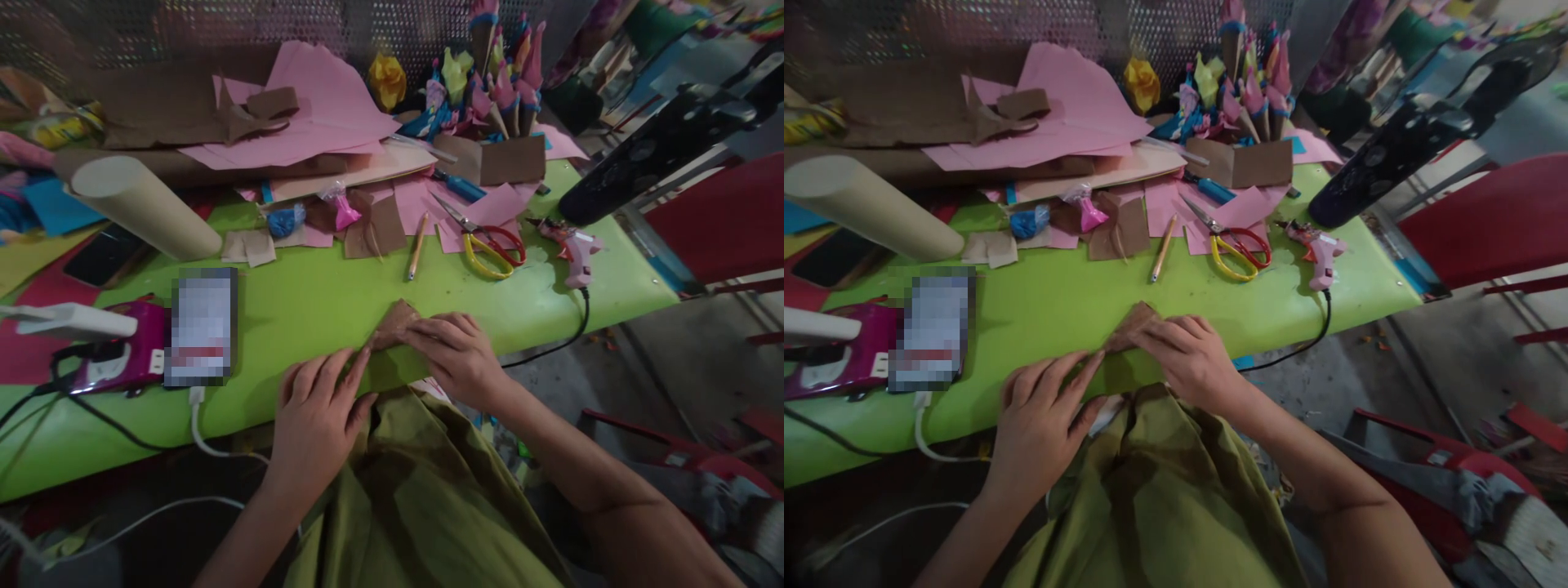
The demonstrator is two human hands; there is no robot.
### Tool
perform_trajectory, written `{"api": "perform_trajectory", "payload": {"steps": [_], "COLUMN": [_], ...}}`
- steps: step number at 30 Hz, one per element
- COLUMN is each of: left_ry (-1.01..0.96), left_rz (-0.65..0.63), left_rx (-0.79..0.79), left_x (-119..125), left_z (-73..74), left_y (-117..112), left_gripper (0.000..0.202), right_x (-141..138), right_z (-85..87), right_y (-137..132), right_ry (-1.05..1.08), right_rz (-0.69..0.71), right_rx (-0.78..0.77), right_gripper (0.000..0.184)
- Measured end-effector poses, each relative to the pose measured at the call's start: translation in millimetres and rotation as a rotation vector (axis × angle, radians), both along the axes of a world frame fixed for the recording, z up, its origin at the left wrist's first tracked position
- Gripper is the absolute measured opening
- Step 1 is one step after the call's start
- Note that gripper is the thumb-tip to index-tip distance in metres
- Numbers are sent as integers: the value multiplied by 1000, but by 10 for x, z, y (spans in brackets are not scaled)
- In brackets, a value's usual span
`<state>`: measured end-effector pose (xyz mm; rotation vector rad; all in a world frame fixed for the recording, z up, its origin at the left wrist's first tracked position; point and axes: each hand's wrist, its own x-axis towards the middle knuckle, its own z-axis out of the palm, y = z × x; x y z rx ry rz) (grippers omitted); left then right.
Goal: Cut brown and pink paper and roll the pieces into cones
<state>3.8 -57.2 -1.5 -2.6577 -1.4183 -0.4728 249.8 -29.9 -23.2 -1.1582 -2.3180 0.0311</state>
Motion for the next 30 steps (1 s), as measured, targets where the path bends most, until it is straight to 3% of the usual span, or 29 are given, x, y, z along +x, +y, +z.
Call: {"api": "perform_trajectory", "payload": {"steps": [3, 8, 18, 30], "left_ry": [5, 8, -31, 11], "left_rz": [10, 24, 54, 47], "left_rx": [-18, -29, -53, -75], "left_x": [-10, -20, -83, -40], "left_z": [-9, -38, -63, -68], "left_y": [-19, -35, -94, -74], "left_gripper": [43, 43, 42, 45], "right_x": [-77, -129, -154, -175], "right_z": [8, 21, 49, 75], "right_y": [-7, -5, -57, -87], "right_ry": [-54, -67, -205, -275], "right_rz": [59, 41, -5, -15], "right_rx": [-86, -106, -124, -118], "right_gripper": [45, 43, 61, 70]}}
